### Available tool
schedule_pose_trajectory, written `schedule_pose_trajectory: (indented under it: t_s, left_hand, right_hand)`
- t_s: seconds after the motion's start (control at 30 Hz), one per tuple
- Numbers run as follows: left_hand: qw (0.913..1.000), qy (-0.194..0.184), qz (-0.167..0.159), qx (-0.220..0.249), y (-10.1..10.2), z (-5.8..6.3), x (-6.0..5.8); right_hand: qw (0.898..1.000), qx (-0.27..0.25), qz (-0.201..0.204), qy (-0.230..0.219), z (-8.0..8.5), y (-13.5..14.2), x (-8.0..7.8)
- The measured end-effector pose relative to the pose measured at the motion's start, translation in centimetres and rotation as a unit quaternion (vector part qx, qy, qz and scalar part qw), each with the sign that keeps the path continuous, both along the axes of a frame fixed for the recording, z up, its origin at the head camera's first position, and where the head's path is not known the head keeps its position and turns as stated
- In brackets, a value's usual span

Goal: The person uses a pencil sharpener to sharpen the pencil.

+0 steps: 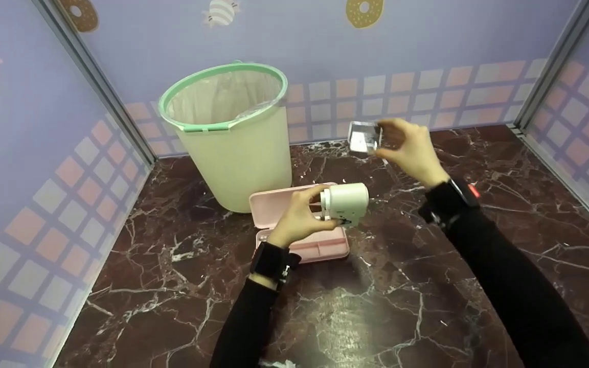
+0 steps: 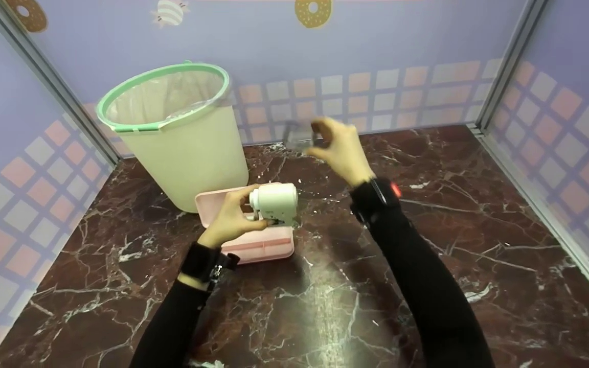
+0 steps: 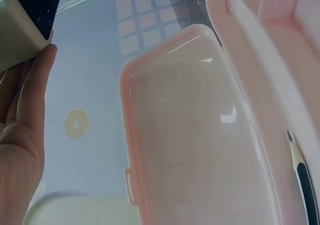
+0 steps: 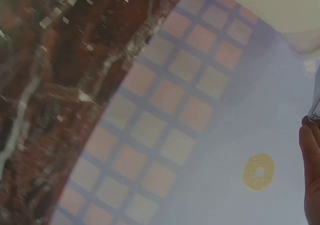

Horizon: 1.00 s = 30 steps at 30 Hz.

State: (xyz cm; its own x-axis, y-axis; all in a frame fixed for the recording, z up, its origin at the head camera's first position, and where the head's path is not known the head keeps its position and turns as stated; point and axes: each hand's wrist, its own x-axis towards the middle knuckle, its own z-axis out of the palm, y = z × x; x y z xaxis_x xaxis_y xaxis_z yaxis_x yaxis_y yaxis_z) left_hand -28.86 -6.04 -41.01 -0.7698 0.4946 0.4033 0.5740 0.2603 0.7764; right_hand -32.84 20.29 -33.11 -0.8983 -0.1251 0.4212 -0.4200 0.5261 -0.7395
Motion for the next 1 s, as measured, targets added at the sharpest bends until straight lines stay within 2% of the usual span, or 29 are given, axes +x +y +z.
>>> schedule_pose_trajectory:
  t_s: [0.2,0.37,0.5,0.63,0.87,1.0]
  left_hand:
    - [0.9991,-0.024,0.017,0.032,-0.7,0.3,-0.4]
    - [0.9981,-0.003,0.051,0.034,-1.3,0.4,-0.7]
    - [0.997,0.001,0.068,0.036,-1.7,0.2,-1.0]
    - [0.9971,-0.014,0.063,0.041,-1.7,0.1,-1.1]
    - [0.9973,-0.048,0.023,0.051,-1.1,0.1,-0.7]
    - [0.9982,-0.038,0.001,0.046,-0.8,0.0,-0.6]
  right_hand:
    - [1.0,0.015,-0.006,-0.006,-4.8,1.0,2.6]
    - [1.0,0.014,0.004,0.017,-7.0,1.0,4.5]
    - [0.999,0.018,0.032,0.003,-7.5,0.4,5.2]
    - [0.998,0.014,0.053,-0.02,-7.3,-0.2,5.6]
    - [0.993,-0.012,0.106,-0.057,-6.8,-0.9,5.8]
    - [0.989,-0.02,0.122,-0.088,-7.0,-1.2,5.8]
